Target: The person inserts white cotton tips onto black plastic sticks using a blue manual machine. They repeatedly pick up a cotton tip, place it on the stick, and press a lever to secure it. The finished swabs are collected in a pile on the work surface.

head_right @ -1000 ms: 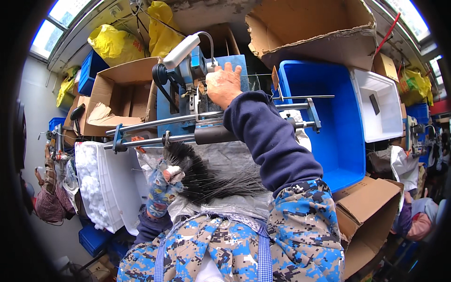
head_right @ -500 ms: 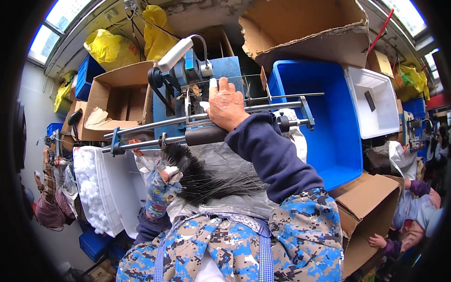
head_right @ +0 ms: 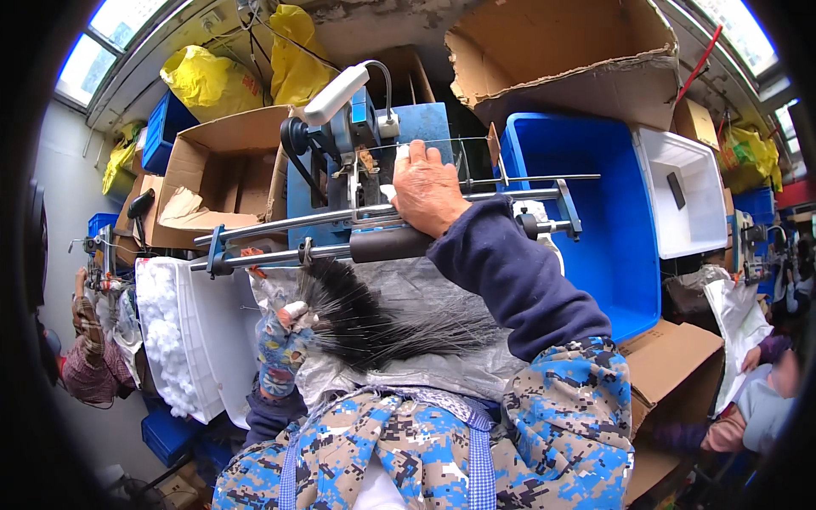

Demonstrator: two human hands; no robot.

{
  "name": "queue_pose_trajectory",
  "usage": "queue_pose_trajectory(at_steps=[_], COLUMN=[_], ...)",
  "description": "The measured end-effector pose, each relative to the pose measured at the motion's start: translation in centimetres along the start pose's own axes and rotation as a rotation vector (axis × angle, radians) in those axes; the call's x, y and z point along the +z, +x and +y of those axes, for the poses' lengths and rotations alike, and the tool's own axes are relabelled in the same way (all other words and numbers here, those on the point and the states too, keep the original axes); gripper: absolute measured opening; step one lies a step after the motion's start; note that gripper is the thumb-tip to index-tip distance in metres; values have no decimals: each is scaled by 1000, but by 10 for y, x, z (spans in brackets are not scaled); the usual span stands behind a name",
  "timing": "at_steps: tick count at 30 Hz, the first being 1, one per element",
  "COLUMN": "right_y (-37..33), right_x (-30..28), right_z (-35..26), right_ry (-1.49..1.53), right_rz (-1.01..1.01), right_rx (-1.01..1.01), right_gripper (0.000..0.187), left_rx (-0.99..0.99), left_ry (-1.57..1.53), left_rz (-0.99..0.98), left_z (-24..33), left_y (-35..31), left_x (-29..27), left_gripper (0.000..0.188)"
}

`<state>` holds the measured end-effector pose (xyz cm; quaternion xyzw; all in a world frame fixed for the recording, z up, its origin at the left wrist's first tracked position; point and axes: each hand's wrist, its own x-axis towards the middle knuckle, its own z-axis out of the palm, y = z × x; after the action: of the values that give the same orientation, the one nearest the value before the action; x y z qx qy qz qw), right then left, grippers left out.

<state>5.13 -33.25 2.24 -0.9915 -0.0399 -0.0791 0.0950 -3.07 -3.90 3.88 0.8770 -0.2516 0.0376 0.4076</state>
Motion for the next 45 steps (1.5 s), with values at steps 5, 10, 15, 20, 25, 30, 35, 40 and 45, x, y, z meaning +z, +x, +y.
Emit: queue_pose_trajectory(at_steps=[5,10,15,20,25,30,35,40,45], right_y=[9,19,-49,-99,-84,-42,30,43,43], right_x=[-27,-18,-83,-57,-68,-107,-30,6,12], right_z=[33,47,24,-41,-82,-19,-8,-4,-6], right_ry=[-188,-292,-38,727,1869,1290,8,-62,-100], right_rz=[206,-139,-225,82,-65,153,116,135,107], right_rx=[64,32,-104,-298,-84,4,-93,-44,-18], right_gripper=[38,9,11,25,14,16,14,11,12], left_rx=[-73,-67,-429,-470,-109,243,-25,-115,-64], left_ry=[-108,-167,-517,-793,-369,421,429,283,406], left_rz=[-12,41,420,20,-86,-280,-468,-433,-454], left_z=[5,-2,5,29,65,-13,-58,-62,-58], left_y=[2,1,-11,12,24,9,-7,-10,-8], left_x=[7,21,-18,12,32,15,19,16,19], left_gripper=[16,20,10,7,28,35,34,27,21])
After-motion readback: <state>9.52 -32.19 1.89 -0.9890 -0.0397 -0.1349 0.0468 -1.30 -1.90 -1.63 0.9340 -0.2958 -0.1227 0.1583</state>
